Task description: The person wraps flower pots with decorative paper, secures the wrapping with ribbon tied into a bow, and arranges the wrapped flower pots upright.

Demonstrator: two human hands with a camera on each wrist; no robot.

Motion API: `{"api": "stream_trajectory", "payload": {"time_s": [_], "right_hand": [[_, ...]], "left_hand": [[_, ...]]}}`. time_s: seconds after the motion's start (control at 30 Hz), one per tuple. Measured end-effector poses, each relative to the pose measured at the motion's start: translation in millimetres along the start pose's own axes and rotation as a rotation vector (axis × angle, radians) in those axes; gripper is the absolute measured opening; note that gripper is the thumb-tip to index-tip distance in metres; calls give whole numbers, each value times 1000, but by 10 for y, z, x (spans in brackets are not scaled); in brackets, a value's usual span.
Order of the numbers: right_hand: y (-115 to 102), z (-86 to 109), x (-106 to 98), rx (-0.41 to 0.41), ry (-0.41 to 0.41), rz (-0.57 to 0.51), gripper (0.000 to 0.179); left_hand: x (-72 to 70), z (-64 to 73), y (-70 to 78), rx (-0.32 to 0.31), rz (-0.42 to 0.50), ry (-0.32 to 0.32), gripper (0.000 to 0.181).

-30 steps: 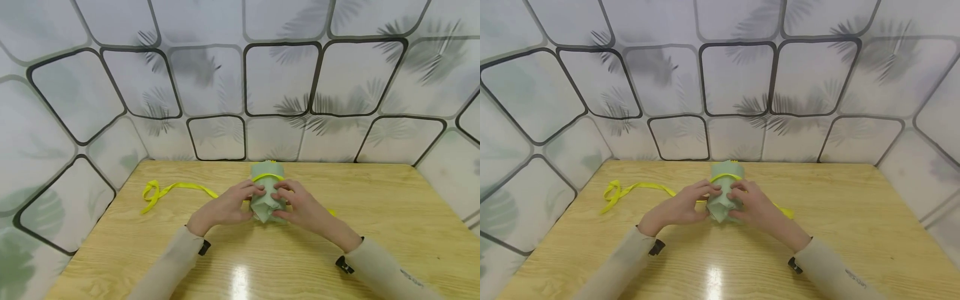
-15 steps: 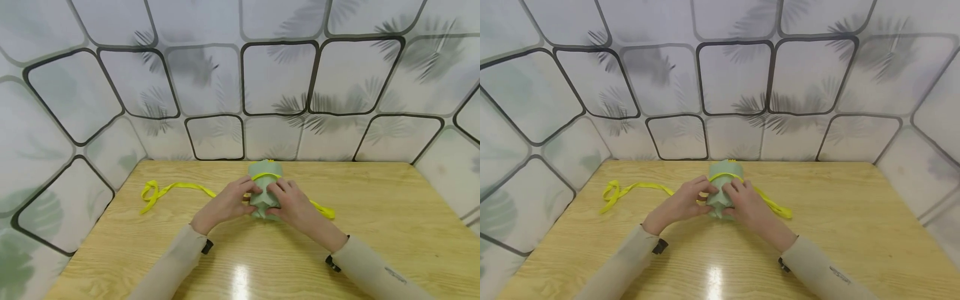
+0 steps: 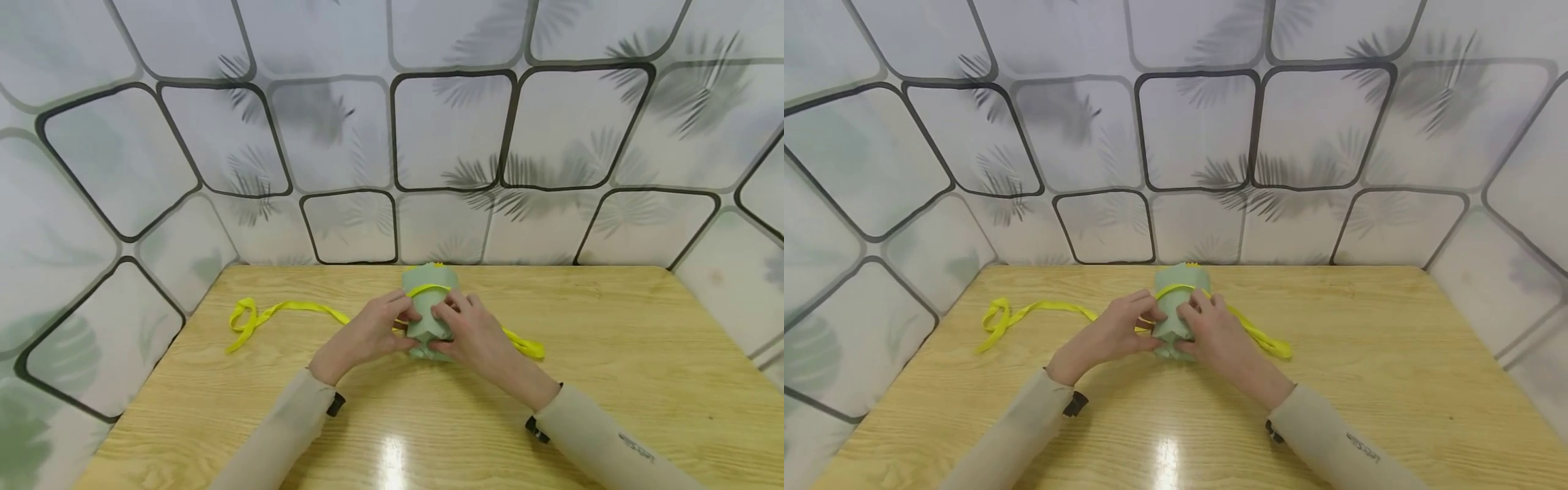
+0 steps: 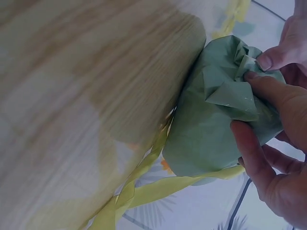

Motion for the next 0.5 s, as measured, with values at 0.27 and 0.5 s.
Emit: {"api": "stream_trajectory", "payload": {"time_s": [0.27, 0.5], "right_hand": [[-6, -19, -3, -3, -6, -24, 53], [-21, -38, -13, 4, -22, -19, 53]], "left_hand": [[-135, 17, -16, -49, 66, -111, 27], [-323, -46, -82, -142, 40, 93, 10]]}}
Point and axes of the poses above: each hand's wrist, its own z-axis away from the middle knuckle, its own x-axis out of the palm, y = z × x, the point moved 1 cm from there along -z, towards the middle knuckle
